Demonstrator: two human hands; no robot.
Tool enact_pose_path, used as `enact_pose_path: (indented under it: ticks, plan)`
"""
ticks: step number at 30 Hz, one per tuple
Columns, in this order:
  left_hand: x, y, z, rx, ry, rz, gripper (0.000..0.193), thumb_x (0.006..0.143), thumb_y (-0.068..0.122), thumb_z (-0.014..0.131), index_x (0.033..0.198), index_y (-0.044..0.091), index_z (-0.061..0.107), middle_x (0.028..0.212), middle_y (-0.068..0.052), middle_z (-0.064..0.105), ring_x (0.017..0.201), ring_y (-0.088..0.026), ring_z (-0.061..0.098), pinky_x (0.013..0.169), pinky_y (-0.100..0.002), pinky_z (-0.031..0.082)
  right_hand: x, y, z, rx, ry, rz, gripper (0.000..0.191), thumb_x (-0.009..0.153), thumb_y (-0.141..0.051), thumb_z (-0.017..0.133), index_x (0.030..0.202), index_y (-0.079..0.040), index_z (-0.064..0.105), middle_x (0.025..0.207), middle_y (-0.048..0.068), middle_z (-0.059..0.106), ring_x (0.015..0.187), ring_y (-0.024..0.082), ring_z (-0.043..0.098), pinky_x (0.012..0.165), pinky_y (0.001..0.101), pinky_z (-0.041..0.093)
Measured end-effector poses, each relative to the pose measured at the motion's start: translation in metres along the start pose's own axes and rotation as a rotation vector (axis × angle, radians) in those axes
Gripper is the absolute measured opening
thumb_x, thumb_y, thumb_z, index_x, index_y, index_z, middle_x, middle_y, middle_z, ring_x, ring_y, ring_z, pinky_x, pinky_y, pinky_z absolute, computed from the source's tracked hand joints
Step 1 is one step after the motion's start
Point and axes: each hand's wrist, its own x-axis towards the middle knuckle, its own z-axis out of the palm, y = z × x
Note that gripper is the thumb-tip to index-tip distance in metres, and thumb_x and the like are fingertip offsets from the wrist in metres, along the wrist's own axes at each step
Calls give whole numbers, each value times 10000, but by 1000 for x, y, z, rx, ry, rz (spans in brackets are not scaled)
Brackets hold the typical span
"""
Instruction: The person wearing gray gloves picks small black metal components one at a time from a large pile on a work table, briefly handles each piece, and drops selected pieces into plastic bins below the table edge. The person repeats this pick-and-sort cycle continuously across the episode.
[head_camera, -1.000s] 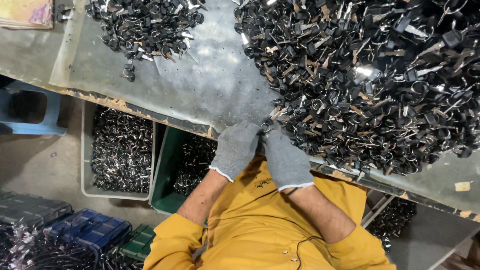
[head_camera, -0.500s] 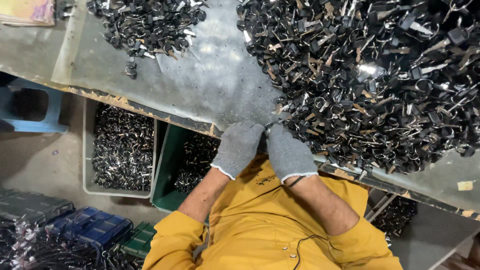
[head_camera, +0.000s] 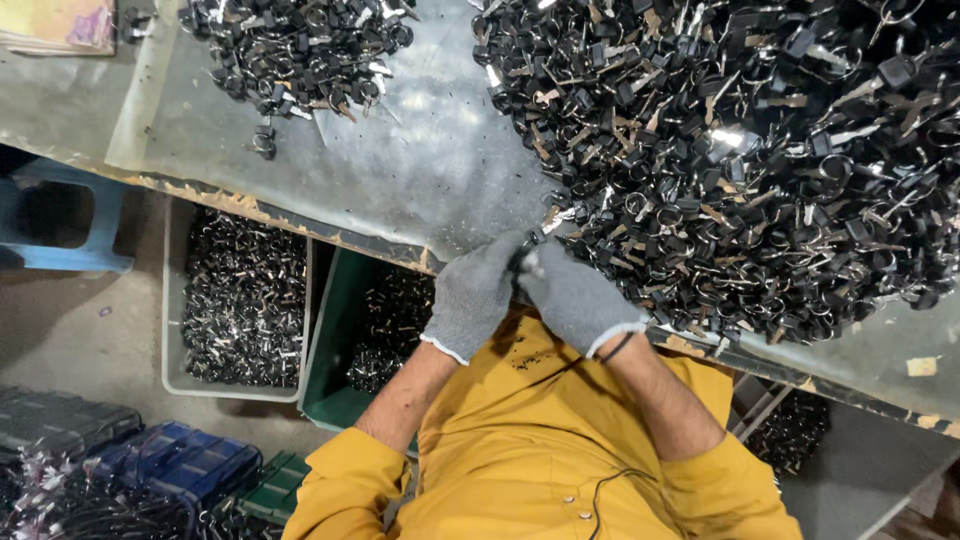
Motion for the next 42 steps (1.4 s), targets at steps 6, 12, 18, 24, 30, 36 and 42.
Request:
enact_pose_path:
  ticks: [6, 12, 18, 24, 30, 36, 42]
  plan:
    - [-7, -2, 7, 192, 106, 128, 80, 901, 142, 700, 968, 109, 673, 849, -112, 653, 797, -335, 662, 685, -466, 523, -24, -3, 10, -85, 241, 70, 584, 989, -240, 531, 1508, -33, 360, 1004, 248, 720, 774, 422, 723, 628, 530, 577]
    - [-8, -10, 13, 81, 133, 147, 104, 838, 132, 717, 821, 97, 621, 777, -107, 635, 745, -334, 661, 646, -469, 508, -28, -11, 10, -178, 253, 41, 569, 1017, -263, 513, 1514, -46, 342, 1384, 222, 623, 736, 394, 738, 561, 494, 592]
    - [-9, -9, 10, 75, 101, 161, 107, 824, 94, 690, 788, 84, 590, 750, -114, 622, 707, -346, 652, 621, -476, 500, -17, -14, -7, 46, -12, 160, 440, 1053, -328, 516, 1383, -61, 402, 950, 286, 728, 806, 454, 721, 702, 546, 579]
    - [-8, -11, 10, 106, 78, 191, 93, 848, 107, 677, 815, 80, 594, 762, -125, 617, 711, -353, 647, 628, -477, 505, -18, -13, 10, 76, 213, 166, 403, 1004, -329, 577, 1287, -60, 479, 921, 275, 723, 833, 479, 701, 710, 593, 550]
    - [-7, -11, 8, 104, 49, 171, 59, 859, 112, 662, 832, 93, 612, 774, -118, 628, 718, -354, 651, 628, -485, 510, -10, 0, 22, 68, 285, 59, 470, 984, -288, 579, 1358, -42, 436, 991, 282, 700, 832, 482, 704, 691, 561, 566]
    - [-5, -9, 5, 76, 41, 147, 73, 885, 133, 670, 868, 85, 618, 788, -125, 629, 743, -367, 658, 635, -495, 508, -13, -8, 6, 102, 164, 166, 469, 986, -262, 560, 1378, -52, 412, 990, 274, 704, 845, 487, 691, 718, 587, 548]
    - [-4, -6, 3, 87, 17, 123, 84, 883, 159, 675, 898, 88, 635, 805, -126, 642, 741, -363, 667, 642, -488, 519, -19, -22, -15, 20, 48, 202, 349, 1018, -244, 487, 1312, -58, 466, 938, 252, 724, 818, 446, 727, 707, 558, 574]
